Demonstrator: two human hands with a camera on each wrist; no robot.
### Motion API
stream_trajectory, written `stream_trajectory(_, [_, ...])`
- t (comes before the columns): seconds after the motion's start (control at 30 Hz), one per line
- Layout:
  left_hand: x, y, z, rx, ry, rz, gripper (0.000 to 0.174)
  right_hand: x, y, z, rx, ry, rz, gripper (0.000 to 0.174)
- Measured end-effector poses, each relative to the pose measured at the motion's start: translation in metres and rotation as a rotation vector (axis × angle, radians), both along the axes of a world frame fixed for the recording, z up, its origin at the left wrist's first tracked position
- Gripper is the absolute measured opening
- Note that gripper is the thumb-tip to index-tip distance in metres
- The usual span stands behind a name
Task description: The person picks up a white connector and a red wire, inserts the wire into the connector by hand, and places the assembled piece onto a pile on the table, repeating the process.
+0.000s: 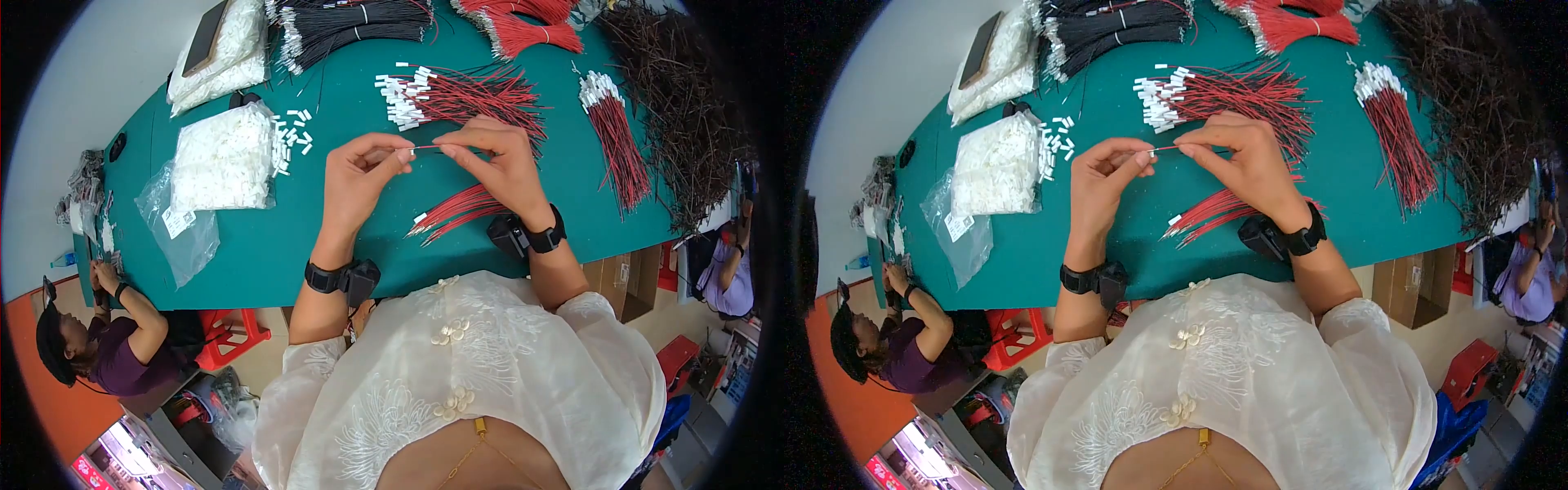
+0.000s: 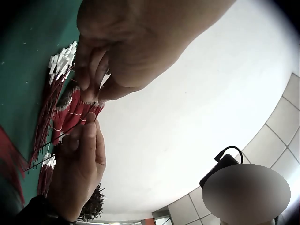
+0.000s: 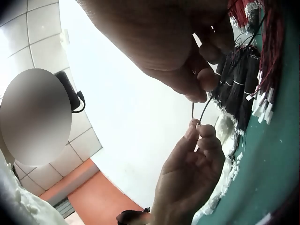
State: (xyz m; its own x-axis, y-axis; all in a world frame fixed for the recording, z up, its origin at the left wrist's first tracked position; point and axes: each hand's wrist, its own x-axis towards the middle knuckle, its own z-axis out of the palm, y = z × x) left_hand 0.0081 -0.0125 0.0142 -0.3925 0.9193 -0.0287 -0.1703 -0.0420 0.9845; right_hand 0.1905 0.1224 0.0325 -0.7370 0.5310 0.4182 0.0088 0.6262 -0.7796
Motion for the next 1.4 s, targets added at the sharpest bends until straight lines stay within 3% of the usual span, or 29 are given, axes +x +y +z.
stream_trajectory(0.13, [0.0,0.0,-0.002,0.009,0.019,0.0,0.014,0.001,-0.007,0.012,-0.127,-0.084,-0.029,0.013])
stream_trajectory(0.33, [0.0,0.0,-0.003,-0.015,0.053,-0.02,0.016,-0.001,-0.01,0.007,-0.107,-0.041,-0.043,0.012])
stream_trajectory(0.43, [-0.001,0.001,-0.002,-0.004,-0.07,-0.027,0.02,0.0,-0.01,0.007,-0.118,-0.041,-0.071,0.011])
stream_trajectory(1.0, [-0.003,0.0,-0.002,0.008,0.04,0.019,0.019,0.002,-0.004,0.007,0.073,0.073,-0.065,0.016])
stream_trajectory(1.4, [-0.004,0.001,-0.007,-0.017,-0.073,-0.003,0.02,-0.003,-0.008,0.008,0.183,0.105,-0.063,0.017])
